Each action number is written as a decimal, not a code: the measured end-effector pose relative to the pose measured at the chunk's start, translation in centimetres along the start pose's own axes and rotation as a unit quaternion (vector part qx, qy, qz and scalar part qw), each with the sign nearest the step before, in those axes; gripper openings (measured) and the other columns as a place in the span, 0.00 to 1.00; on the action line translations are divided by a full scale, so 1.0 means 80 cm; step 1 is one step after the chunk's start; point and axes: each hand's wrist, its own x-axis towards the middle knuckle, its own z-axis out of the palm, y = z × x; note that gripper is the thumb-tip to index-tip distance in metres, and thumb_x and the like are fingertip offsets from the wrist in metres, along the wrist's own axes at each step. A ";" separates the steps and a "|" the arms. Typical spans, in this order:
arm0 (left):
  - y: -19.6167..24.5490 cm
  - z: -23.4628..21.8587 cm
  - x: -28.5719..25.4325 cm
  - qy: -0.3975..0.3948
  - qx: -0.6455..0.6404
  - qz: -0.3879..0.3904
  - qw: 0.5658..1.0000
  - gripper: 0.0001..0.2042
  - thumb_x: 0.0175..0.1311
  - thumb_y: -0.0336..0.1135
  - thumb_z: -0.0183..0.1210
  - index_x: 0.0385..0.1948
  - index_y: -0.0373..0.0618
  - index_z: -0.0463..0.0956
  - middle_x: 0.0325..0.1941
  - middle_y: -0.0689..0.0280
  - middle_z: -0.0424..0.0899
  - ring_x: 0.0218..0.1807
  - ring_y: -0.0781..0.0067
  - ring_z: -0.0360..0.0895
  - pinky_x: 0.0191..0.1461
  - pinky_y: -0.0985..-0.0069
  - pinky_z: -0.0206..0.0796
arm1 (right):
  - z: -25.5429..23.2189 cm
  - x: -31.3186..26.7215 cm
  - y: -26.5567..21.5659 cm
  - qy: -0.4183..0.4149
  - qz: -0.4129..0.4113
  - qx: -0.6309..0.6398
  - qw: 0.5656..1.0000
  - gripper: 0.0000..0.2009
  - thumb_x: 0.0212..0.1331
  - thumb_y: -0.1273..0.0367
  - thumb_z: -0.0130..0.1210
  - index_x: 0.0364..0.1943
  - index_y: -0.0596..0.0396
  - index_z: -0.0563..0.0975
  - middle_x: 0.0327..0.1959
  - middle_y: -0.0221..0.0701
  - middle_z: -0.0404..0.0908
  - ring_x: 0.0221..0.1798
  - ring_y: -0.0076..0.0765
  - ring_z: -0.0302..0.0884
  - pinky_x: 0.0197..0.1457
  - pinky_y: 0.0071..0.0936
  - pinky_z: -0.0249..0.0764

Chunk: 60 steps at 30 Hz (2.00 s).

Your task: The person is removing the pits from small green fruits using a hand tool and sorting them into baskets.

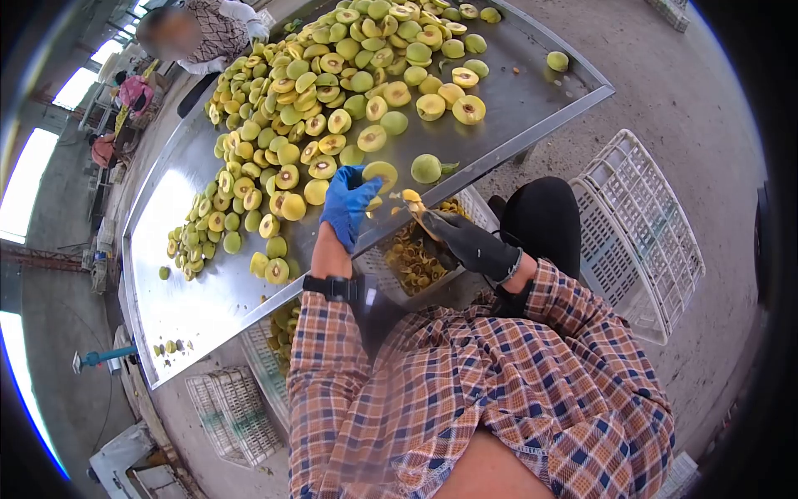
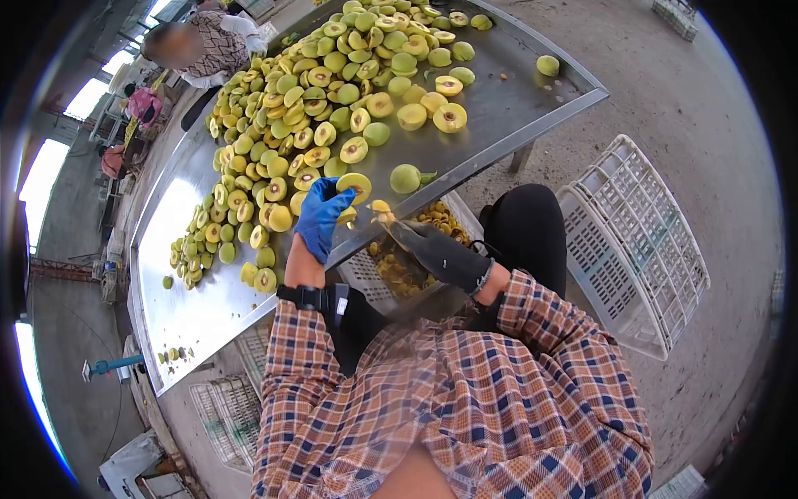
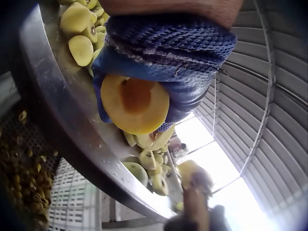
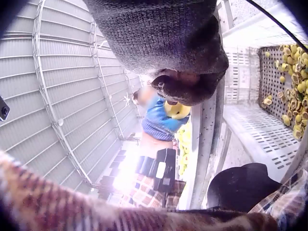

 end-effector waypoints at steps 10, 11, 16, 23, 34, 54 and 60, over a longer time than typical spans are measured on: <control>0.037 0.029 -0.111 0.040 -0.210 0.073 0.974 0.16 0.62 0.29 0.60 0.50 0.37 0.71 0.48 0.61 0.80 0.48 0.73 0.78 0.54 0.76 0.70 | 0.037 0.027 0.015 0.016 -0.220 -0.155 0.963 0.13 0.71 0.60 0.42 0.46 0.55 0.71 0.21 0.19 0.67 0.18 0.13 0.60 0.20 0.15 0.56; 0.036 0.034 -0.115 0.040 -0.209 0.074 0.974 0.16 0.62 0.29 0.60 0.50 0.37 0.71 0.48 0.61 0.80 0.48 0.73 0.78 0.54 0.76 0.70 | 0.039 0.026 0.013 0.023 -0.218 -0.149 0.964 0.13 0.71 0.61 0.42 0.46 0.55 0.71 0.21 0.19 0.66 0.19 0.13 0.61 0.22 0.14 0.57; 0.029 0.039 -0.129 0.081 -0.171 0.119 0.975 0.14 0.61 0.29 0.61 0.47 0.38 0.71 0.47 0.62 0.80 0.48 0.75 0.77 0.53 0.77 0.70 | 0.034 0.028 0.018 -0.017 -0.220 -0.113 0.969 0.15 0.71 0.59 0.42 0.41 0.56 0.74 0.22 0.21 0.68 0.23 0.14 0.62 0.26 0.14 0.59; 0.026 0.027 -0.140 0.082 -0.100 0.164 0.978 0.12 0.57 0.25 0.62 0.41 0.40 0.71 0.45 0.64 0.80 0.47 0.77 0.76 0.52 0.78 0.69 | 0.045 0.003 -0.008 -0.042 -0.014 -0.052 0.998 0.19 0.71 0.54 0.41 0.37 0.56 0.75 0.22 0.22 0.70 0.20 0.15 0.62 0.23 0.15 0.59; 0.062 0.018 -0.164 -0.077 -0.199 0.127 0.969 0.20 0.68 0.42 0.54 0.56 0.38 0.71 0.51 0.62 0.80 0.50 0.74 0.76 0.59 0.75 0.65 | 0.032 -0.007 0.004 -0.169 0.127 0.239 0.948 0.19 0.70 0.56 0.41 0.47 0.59 0.71 0.20 0.24 0.72 0.12 0.15 0.63 0.12 0.11 0.59; -0.095 -0.214 -0.335 0.325 -0.208 0.104 0.916 0.21 0.57 0.23 0.53 0.55 0.40 0.69 0.46 0.59 0.79 0.41 0.65 0.79 0.45 0.71 0.75 | -0.014 0.013 0.079 -0.036 -0.046 -0.343 0.938 0.16 0.67 0.60 0.49 0.48 0.57 0.74 0.22 0.24 0.73 0.24 0.21 0.70 0.27 0.19 0.67; -0.141 -0.274 -0.415 0.522 -0.125 0.013 0.844 0.15 0.65 0.34 0.54 0.52 0.44 0.75 0.49 0.64 0.80 0.45 0.72 0.78 0.52 0.78 0.69 | -0.021 0.029 0.095 -0.032 -0.018 -0.377 0.926 0.13 0.68 0.63 0.48 0.47 0.56 0.75 0.26 0.24 0.74 0.24 0.19 0.70 0.27 0.17 0.65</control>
